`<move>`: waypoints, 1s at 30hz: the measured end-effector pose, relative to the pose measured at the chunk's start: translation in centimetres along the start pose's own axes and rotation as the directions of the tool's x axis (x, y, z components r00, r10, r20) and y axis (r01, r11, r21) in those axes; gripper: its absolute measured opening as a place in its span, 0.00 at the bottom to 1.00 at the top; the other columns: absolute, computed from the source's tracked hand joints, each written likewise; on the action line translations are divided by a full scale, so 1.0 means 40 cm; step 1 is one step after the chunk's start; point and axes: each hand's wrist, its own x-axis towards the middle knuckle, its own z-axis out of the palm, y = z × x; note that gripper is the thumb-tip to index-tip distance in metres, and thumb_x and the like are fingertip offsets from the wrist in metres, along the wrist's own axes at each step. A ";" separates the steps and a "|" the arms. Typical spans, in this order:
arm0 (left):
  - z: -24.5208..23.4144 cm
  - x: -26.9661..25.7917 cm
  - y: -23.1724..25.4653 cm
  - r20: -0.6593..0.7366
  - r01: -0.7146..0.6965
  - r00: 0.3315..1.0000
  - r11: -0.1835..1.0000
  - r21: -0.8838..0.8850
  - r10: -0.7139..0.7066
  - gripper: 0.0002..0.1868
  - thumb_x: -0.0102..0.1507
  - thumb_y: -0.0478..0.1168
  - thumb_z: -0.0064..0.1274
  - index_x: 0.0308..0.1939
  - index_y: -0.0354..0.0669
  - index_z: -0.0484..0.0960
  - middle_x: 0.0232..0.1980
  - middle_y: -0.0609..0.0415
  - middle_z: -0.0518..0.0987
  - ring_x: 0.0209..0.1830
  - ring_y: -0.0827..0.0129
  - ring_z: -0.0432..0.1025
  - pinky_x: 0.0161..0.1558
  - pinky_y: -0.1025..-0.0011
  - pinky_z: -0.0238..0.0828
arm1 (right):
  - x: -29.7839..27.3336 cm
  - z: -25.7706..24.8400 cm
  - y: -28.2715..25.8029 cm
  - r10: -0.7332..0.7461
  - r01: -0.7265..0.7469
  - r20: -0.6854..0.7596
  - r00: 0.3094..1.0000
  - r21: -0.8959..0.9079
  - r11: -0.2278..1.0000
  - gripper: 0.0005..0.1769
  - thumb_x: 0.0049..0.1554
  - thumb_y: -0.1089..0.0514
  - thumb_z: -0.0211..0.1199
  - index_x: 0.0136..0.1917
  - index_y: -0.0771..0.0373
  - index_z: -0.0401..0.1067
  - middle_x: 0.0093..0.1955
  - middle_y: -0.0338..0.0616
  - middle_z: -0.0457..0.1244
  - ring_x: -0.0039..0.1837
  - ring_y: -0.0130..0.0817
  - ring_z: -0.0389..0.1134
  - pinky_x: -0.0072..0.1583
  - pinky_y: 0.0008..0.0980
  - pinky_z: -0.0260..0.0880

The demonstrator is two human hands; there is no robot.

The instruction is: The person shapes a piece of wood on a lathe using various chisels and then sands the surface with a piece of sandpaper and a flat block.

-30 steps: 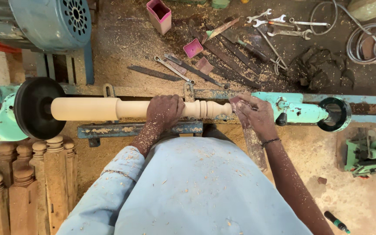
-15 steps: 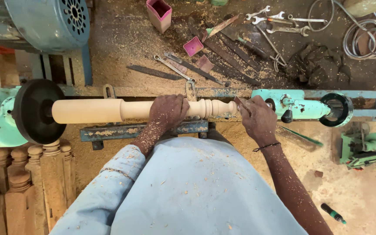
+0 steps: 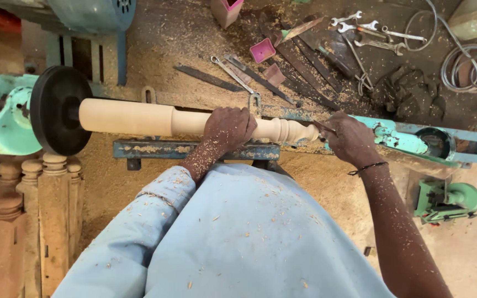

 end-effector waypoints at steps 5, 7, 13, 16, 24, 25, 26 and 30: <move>0.000 -0.017 -0.020 -0.047 0.003 0.999 1.000 0.020 -0.002 0.19 0.68 0.50 0.44 0.29 0.43 0.78 0.23 0.50 0.78 0.22 0.56 0.74 0.33 0.55 0.69 | 0.022 -0.009 -0.004 -0.048 0.050 0.055 0.997 -0.028 0.998 0.14 0.58 0.49 0.62 0.54 0.51 0.82 0.54 0.39 0.69 0.51 0.42 0.71 0.48 0.45 0.72; 0.003 -0.020 -0.022 -0.045 0.025 0.999 1.000 0.012 -0.025 0.19 0.68 0.50 0.43 0.29 0.44 0.78 0.23 0.51 0.79 0.22 0.57 0.74 0.34 0.55 0.69 | 0.027 -0.012 -0.003 -0.051 0.059 0.098 0.994 -0.080 0.995 0.13 0.59 0.48 0.61 0.52 0.52 0.82 0.55 0.38 0.69 0.52 0.40 0.72 0.49 0.43 0.73; 0.009 -0.015 -0.021 0.014 0.072 0.997 0.997 -0.001 -0.072 0.19 0.69 0.51 0.42 0.31 0.44 0.79 0.25 0.50 0.80 0.26 0.56 0.76 0.39 0.54 0.69 | 0.038 -0.031 -0.016 -0.084 0.105 0.139 0.987 -0.148 0.983 0.15 0.61 0.45 0.60 0.53 0.49 0.82 0.54 0.38 0.69 0.52 0.42 0.72 0.50 0.45 0.73; 0.011 -0.015 -0.017 0.009 0.078 0.997 0.997 -0.009 -0.078 0.19 0.69 0.51 0.41 0.31 0.44 0.79 0.26 0.49 0.80 0.27 0.55 0.76 0.39 0.54 0.69 | 0.036 -0.042 -0.026 -0.082 0.107 0.159 0.984 -0.155 0.982 0.15 0.62 0.44 0.59 0.56 0.45 0.82 0.53 0.39 0.70 0.53 0.42 0.72 0.50 0.45 0.73; 0.011 -0.013 -0.012 0.028 0.089 0.996 0.996 0.000 -0.089 0.19 0.69 0.51 0.42 0.32 0.43 0.79 0.26 0.48 0.81 0.28 0.53 0.76 0.39 0.53 0.69 | 0.046 -0.056 -0.028 -0.160 0.185 0.158 0.974 -0.156 0.970 0.15 0.60 0.46 0.60 0.56 0.45 0.82 0.54 0.39 0.69 0.55 0.42 0.71 0.50 0.45 0.73; 0.011 -0.013 -0.012 0.034 0.091 0.995 0.996 0.001 -0.091 0.20 0.69 0.51 0.42 0.32 0.43 0.79 0.26 0.48 0.81 0.28 0.53 0.76 0.39 0.53 0.69 | 0.048 -0.055 -0.026 -0.139 0.168 0.177 0.974 -0.164 0.972 0.15 0.59 0.45 0.60 0.56 0.45 0.82 0.55 0.38 0.69 0.55 0.41 0.71 0.50 0.45 0.74; 0.011 -0.012 -0.012 0.019 0.087 0.996 0.996 0.004 -0.087 0.19 0.68 0.51 0.42 0.32 0.43 0.79 0.26 0.48 0.81 0.28 0.53 0.76 0.39 0.53 0.69 | 0.052 -0.055 -0.023 -0.116 0.151 0.196 0.974 -0.173 0.973 0.15 0.59 0.45 0.60 0.56 0.45 0.82 0.55 0.37 0.69 0.56 0.41 0.71 0.49 0.45 0.74; 0.010 -0.011 -0.009 0.052 0.094 0.994 0.996 0.006 -0.094 0.20 0.69 0.51 0.41 0.32 0.43 0.79 0.27 0.48 0.81 0.28 0.54 0.77 0.39 0.53 0.69 | 0.062 -0.053 -0.006 -0.058 0.110 0.223 0.973 -0.229 0.967 0.15 0.60 0.49 0.59 0.57 0.45 0.81 0.55 0.36 0.70 0.53 0.42 0.73 0.49 0.44 0.74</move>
